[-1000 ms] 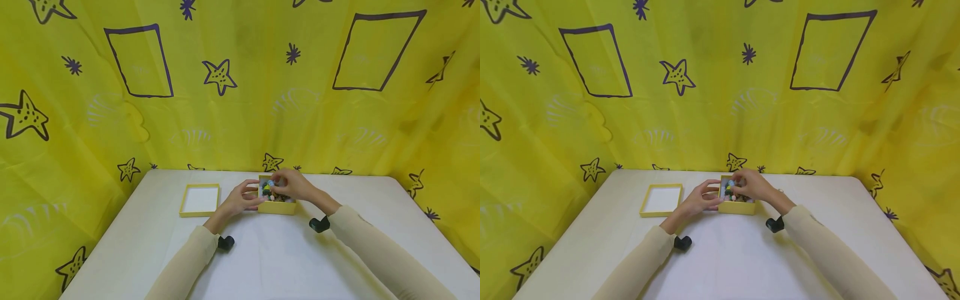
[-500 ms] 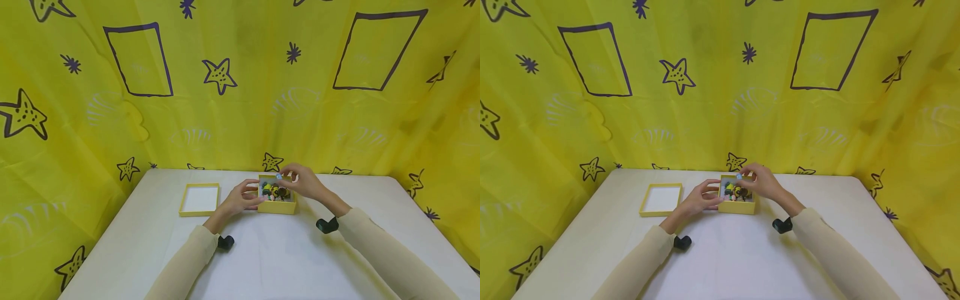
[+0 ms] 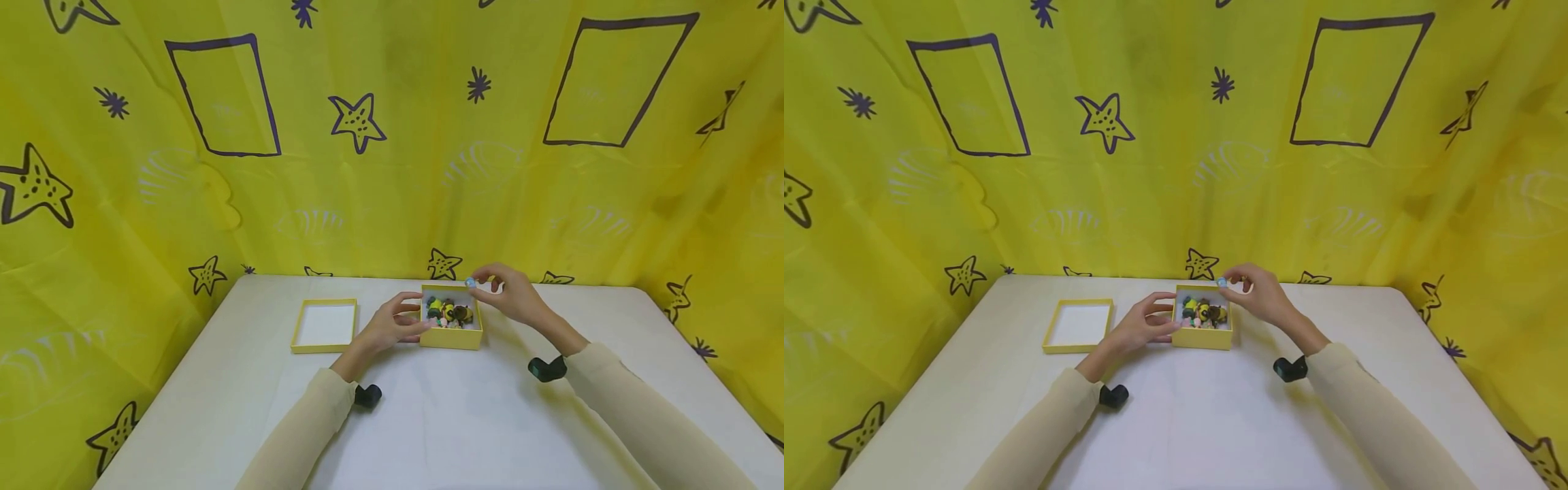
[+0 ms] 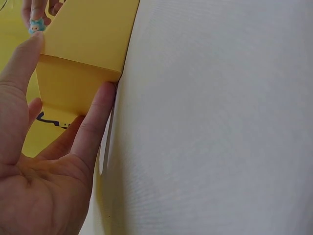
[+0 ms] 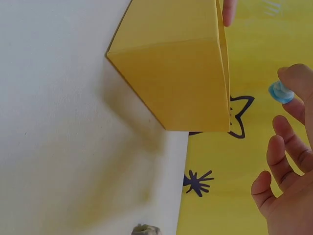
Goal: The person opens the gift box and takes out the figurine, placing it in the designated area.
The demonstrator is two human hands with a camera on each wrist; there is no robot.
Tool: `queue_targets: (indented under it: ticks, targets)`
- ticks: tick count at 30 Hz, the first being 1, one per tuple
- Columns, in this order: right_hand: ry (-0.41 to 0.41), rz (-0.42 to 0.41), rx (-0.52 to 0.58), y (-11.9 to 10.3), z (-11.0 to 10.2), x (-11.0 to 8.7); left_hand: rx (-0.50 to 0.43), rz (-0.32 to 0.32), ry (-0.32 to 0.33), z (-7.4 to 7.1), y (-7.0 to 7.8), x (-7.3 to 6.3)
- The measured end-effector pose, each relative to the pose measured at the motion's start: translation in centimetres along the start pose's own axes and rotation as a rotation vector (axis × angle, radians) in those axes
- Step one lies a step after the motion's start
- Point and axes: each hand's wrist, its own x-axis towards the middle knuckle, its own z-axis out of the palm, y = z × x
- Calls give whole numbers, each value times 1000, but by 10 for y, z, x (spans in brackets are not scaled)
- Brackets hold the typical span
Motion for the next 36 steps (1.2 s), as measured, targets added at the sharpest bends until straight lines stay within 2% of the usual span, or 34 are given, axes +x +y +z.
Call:
queue_targets:
  ticks: [7,16,26,36]
  targets:
    - [31,31,-13,10,-7,-5,27,0,9,0,2,-1]
    - [40,73,-49,27,-17,-14,-12,-7,-5,-2,1,-2]
    - [60,70,-85,45,-29,-28,-23,-1,-13,-3,-2,-1]
    - [21,113,-147,71,-40,-43,-38,-6,-17,-1,-3,1]
